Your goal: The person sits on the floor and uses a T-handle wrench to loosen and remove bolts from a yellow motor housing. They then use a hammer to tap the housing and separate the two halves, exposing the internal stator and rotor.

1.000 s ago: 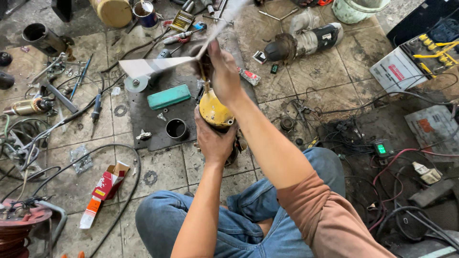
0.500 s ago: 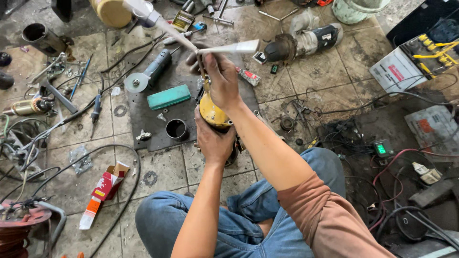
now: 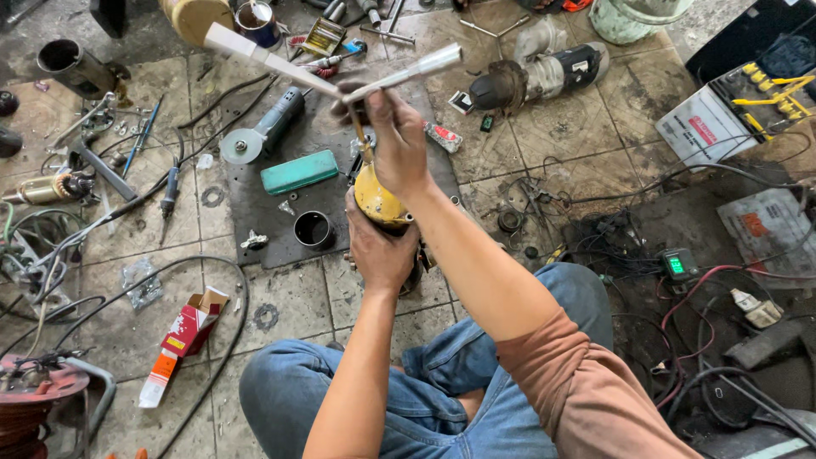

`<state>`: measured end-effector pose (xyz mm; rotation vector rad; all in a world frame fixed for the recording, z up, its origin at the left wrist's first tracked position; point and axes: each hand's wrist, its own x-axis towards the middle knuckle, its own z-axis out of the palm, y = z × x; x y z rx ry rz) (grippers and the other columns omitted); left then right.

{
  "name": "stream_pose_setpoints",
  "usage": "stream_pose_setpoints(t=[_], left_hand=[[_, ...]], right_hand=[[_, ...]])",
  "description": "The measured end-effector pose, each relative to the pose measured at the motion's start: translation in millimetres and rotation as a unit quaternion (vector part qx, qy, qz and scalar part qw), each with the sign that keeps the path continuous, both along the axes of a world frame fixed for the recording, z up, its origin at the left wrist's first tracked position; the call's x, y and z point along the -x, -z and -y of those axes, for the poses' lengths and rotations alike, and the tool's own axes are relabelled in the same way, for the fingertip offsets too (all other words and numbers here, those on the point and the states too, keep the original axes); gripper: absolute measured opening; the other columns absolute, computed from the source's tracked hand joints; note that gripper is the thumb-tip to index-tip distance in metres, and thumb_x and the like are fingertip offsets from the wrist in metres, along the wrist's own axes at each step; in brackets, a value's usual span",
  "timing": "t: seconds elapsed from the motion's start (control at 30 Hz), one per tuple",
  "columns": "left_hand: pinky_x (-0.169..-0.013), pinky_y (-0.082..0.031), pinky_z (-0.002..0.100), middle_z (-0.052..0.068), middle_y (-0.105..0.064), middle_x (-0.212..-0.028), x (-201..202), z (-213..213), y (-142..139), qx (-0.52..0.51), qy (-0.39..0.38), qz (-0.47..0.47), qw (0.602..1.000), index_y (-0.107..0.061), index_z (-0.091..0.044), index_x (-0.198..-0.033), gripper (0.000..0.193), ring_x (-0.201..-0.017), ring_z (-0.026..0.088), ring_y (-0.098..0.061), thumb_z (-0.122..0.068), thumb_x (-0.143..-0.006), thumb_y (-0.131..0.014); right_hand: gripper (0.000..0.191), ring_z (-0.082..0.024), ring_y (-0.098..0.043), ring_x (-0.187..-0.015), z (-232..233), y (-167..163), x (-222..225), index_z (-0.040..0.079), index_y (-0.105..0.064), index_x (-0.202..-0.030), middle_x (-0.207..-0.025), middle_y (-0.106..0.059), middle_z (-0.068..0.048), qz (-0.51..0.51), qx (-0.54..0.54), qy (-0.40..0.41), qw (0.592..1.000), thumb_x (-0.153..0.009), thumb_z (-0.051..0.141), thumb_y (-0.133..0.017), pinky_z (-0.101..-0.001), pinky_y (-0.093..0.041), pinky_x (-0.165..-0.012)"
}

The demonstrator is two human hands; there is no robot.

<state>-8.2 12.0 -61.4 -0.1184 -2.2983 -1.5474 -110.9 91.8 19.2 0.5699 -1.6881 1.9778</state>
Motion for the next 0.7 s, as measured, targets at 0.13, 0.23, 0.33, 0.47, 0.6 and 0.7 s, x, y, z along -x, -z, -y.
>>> stream_pose_setpoints(t=[0.13, 0.23, 0.33, 0.47, 0.6, 0.7], left_hand=[[-0.107, -0.046, 0.05, 0.034, -0.054, -0.139, 2.9, 12.6, -8.4, 0.007, 0.001, -0.004, 1.0, -0.029, 0.005, -0.152, 0.107, -0.127, 0.05, -0.056, -0.039, -0.075, -0.09], [-0.107, -0.047, 0.05, 0.033, -0.056, -0.139, 7.6, 17.0, -7.5, 0.0, 0.002, -0.004, 1.0, -0.03, 0.004, -0.152, 0.107, -0.128, 0.049, -0.057, -0.039, -0.074, -0.09], [-0.105, -0.047, 0.05, 0.033, -0.056, -0.138, 10.1, 12.8, 1.0, -0.004, 0.005, -0.006, 1.0, -0.029, 0.005, -0.151, 0.108, -0.126, 0.05, -0.057, -0.039, -0.074, -0.089], [-0.105, -0.047, 0.05, 0.033, -0.056, -0.137, 12.7, 3.6, 8.0, -0.001, 0.004, -0.008, 1.0, -0.03, 0.005, -0.151, 0.107, -0.126, 0.05, -0.057, -0.038, -0.073, -0.089], [-0.106, -0.048, 0.05, 0.032, -0.057, -0.138, 14.8, 3.7, 2.0, 0.006, 0.001, -0.023, 1.0, -0.03, 0.004, -0.152, 0.105, -0.126, 0.049, -0.058, -0.039, -0.077, -0.09], [-0.106, -0.048, 0.05, 0.032, -0.057, -0.138, 17.5, 3.6, -2.1, -0.007, -0.001, -0.018, 1.0, -0.032, 0.003, -0.152, 0.103, -0.126, 0.049, -0.058, -0.037, -0.077, -0.09]], right_hand=[[0.065, -0.014, -0.048, -0.059, -0.8, -10.4, 38.8, -0.006, -0.061, -0.087, -0.067, -0.053, -0.006, 0.222, 0.075, -0.139, 0.962, -0.121, 0.048, -0.053, -0.0279, -0.041, -0.053], [0.049, -0.016, -0.051, -0.055, 8.0, -11.0, 46.3, -0.004, -0.064, -0.105, -0.069, -0.054, -0.008, 0.219, 0.027, -0.02, 0.975, -0.11, 0.044, -0.052, -0.0301, -0.043, -0.05], [0.041, -0.013, -0.061, -0.078, 7.2, -1.3, 28.5, 0.001, -0.06, -0.128, -0.089, -0.065, -0.007, 0.128, 0.108, -0.058, 0.984, -0.107, 0.037, -0.06, -0.0289, -0.051, -0.071], [0.047, -0.016, -0.065, -0.099, -9.3, 16.7, 19.3, -0.002, -0.056, -0.133, -0.109, -0.068, -0.011, 0.009, 0.036, -0.056, 0.998, -0.113, 0.039, -0.053, -0.0332, -0.055, -0.09], [0.054, -0.013, -0.06, -0.068, -16.8, 23.2, 54.3, -0.006, -0.06, -0.102, -0.083, -0.066, -0.008, 0.124, 0.09, -0.105, 0.983, -0.121, 0.044, -0.052, -0.0276, -0.047, -0.061], [0.057, -0.014, -0.051, -0.054, -12.5, 20.0, 70.2, -0.009, -0.061, -0.099, -0.068, -0.057, -0.008, 0.216, 0.072, -0.069, 0.971, -0.119, 0.044, -0.053, -0.0277, -0.039, -0.049]])
